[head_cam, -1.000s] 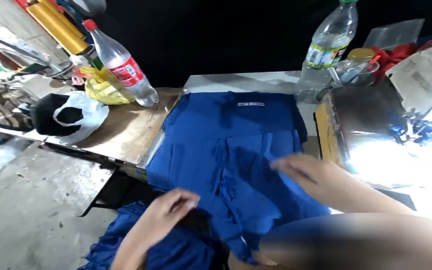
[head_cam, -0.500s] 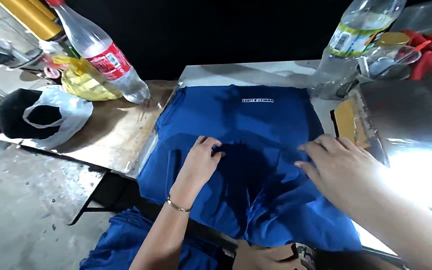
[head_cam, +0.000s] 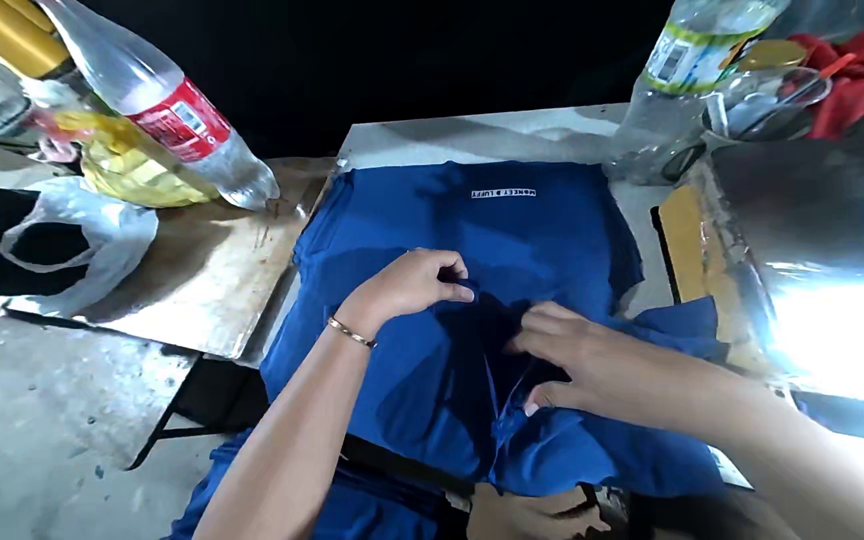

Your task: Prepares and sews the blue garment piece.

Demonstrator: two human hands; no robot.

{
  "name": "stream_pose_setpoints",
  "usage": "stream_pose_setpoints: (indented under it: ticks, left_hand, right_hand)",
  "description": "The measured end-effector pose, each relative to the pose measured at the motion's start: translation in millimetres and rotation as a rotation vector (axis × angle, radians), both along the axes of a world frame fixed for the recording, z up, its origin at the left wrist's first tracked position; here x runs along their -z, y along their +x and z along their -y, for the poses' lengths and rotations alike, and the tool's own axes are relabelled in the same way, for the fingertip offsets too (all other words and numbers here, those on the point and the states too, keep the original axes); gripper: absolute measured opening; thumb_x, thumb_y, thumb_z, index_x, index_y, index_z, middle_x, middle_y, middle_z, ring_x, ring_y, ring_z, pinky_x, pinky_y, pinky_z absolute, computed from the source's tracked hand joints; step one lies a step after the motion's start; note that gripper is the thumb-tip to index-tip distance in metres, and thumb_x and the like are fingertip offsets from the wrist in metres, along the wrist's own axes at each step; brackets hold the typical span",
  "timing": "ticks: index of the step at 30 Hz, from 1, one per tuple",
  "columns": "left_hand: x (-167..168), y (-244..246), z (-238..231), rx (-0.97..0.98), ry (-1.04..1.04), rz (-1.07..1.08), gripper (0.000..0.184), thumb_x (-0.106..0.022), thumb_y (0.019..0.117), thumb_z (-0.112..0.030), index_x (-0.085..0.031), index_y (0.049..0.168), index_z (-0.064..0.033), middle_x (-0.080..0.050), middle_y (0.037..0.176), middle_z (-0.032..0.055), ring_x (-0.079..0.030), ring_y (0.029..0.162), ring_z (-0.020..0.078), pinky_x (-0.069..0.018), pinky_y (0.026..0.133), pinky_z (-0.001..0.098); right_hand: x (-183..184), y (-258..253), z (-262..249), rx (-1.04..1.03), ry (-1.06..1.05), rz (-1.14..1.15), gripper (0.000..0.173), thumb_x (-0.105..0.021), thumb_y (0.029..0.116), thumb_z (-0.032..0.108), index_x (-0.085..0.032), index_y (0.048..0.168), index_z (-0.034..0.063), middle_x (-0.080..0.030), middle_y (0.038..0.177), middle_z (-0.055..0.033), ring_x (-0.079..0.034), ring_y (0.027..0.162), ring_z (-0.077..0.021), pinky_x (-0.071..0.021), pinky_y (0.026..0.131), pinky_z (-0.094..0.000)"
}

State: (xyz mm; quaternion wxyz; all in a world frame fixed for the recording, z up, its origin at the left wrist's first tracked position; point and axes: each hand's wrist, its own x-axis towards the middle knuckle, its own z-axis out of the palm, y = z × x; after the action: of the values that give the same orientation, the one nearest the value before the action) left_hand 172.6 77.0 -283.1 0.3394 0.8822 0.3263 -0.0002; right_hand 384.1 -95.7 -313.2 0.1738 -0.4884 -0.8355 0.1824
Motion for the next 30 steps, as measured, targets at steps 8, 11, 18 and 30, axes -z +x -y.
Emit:
stream_pose_setpoints:
  ticks: [8, 11, 18, 30]
  left_hand:
    - [-33.3, -49.0, 43.3, -0.29, 0.029, 0.476, 0.01, -0.069, 0.0966, -0.019, -0.076, 0.101, -0.0125, -0.072, 0.087, -0.0091, -0.064, 0.079, -0.0042, -0.0527, 0.072, 0.0152]
    - [-35.6, -54.8, 66.2, -0.364, 0.213, 0.5, 0.01, -0.071, 0.0954, -0.021, -0.075, 0.1, -0.014, -0.071, 0.083, -0.0098, -0.062, 0.071, -0.0059, -0.0499, 0.065, 0.0121]
    - [-33.0, -59.1, 85.0, -0.378, 0.325, 0.681, 0.012, -0.072, 0.0934, -0.011, -0.074, 0.105, -0.009, -0.072, 0.096, -0.0109, -0.066, 0.084, -0.0058, -0.0553, 0.079, 0.0118]
    - [-27.8, -67.6, 91.6, -0.556, 0.393, 0.697, 0.017, -0.075, 0.0926, -0.017, -0.073, 0.109, -0.0129, -0.071, 0.099, -0.0119, -0.066, 0.087, -0.0051, -0.0553, 0.079, 0.014]
  right_hand:
    - [-20.9, 22.9, 30.3, 0.012, -0.042, 0.003, 0.017, -0.062, 0.0958, 0.036, -0.07, 0.104, 0.0238, -0.063, 0.092, 0.0079, -0.064, 0.081, -0.004, -0.0561, 0.068, -0.0252]
    - [-17.6, 8.2, 39.6, 0.056, -0.074, -0.06, 0.047, -0.064, 0.0909, 0.056, -0.067, 0.121, 0.0201, -0.07, 0.094, -0.0001, -0.069, 0.085, -0.0192, -0.0583, 0.072, -0.0454]
    - [-5.0, -20.6, 40.6, -0.007, 0.05, -0.179, 0.034, -0.068, 0.0914, 0.049, -0.067, 0.118, 0.028, -0.067, 0.106, 0.0019, -0.068, 0.088, -0.0121, -0.0592, 0.065, -0.0355]
    - [-34.2, 30.5, 73.5, 0.11, 0.109, 0.182, 0.021, -0.072, 0.0886, 0.031, -0.072, 0.082, 0.0117, -0.065, 0.072, -0.0064, -0.067, 0.062, -0.0278, -0.0544, 0.052, -0.0496]
